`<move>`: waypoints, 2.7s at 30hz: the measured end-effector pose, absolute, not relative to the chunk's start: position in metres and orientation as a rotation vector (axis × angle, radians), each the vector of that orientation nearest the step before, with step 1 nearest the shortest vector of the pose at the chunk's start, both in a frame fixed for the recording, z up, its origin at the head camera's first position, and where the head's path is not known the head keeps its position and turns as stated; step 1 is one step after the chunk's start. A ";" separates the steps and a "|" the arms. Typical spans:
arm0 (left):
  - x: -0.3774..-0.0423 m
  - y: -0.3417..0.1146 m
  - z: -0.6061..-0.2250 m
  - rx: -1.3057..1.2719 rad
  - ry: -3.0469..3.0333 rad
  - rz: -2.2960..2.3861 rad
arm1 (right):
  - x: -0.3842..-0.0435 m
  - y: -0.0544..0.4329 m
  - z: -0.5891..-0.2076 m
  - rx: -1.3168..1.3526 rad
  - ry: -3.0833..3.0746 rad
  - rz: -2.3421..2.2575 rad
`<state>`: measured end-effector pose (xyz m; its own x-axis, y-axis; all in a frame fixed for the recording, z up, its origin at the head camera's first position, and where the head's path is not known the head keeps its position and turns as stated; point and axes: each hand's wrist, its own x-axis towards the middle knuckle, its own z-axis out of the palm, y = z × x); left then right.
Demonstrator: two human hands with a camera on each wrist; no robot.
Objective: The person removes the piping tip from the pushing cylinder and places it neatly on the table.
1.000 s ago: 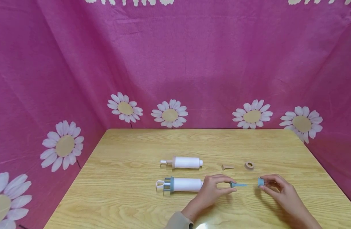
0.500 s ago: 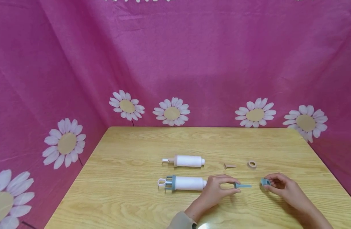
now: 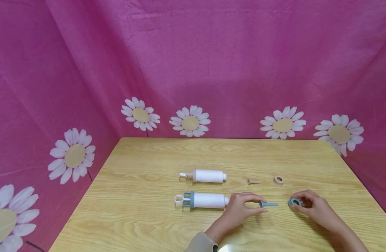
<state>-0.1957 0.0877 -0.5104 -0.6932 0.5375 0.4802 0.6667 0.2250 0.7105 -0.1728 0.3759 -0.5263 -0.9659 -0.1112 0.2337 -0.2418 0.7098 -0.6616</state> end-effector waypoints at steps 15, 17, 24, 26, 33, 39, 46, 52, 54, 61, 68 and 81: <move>-0.197 0.103 -0.512 -0.989 -2.545 -1.646 | -0.174 0.374 -0.530 0.303 -2.756 1.032; -0.198 0.104 -0.513 -0.946 -2.581 -1.672 | -0.173 0.374 -0.530 0.298 -2.748 1.034; -0.199 0.106 -0.514 -0.880 -2.723 -1.395 | -0.173 0.373 -0.530 0.292 -2.730 1.039; -0.199 0.106 -0.515 -0.885 -2.732 -1.314 | -0.173 0.373 -0.531 0.287 -2.733 1.039; -0.197 0.105 -0.513 -0.841 -2.781 -1.096 | -0.171 0.372 -0.531 0.263 -2.753 1.048; -0.194 0.107 -0.511 -0.759 -2.787 -0.794 | -0.171 0.372 -0.530 0.254 -2.769 1.051; -0.193 0.109 -0.512 -0.711 -2.758 -0.525 | -0.170 0.371 -0.530 0.247 -2.758 1.061; -0.192 0.108 -0.509 -0.714 -2.746 -0.444 | -0.170 0.372 -0.529 0.238 -2.765 1.054; -0.192 0.108 -0.508 -0.720 -2.746 -0.432 | -0.170 0.372 -0.530 0.245 -2.759 1.051; -0.193 0.106 -0.508 -0.746 -2.749 -0.423 | -0.172 0.371 -0.530 0.252 -2.754 1.047; -0.194 0.105 -0.508 -0.758 -2.740 -0.440 | -0.173 0.373 -0.531 0.264 -2.751 1.057; -0.195 0.101 -0.510 -0.757 -2.708 -0.519 | -0.176 0.371 -0.524 0.230 -2.695 1.014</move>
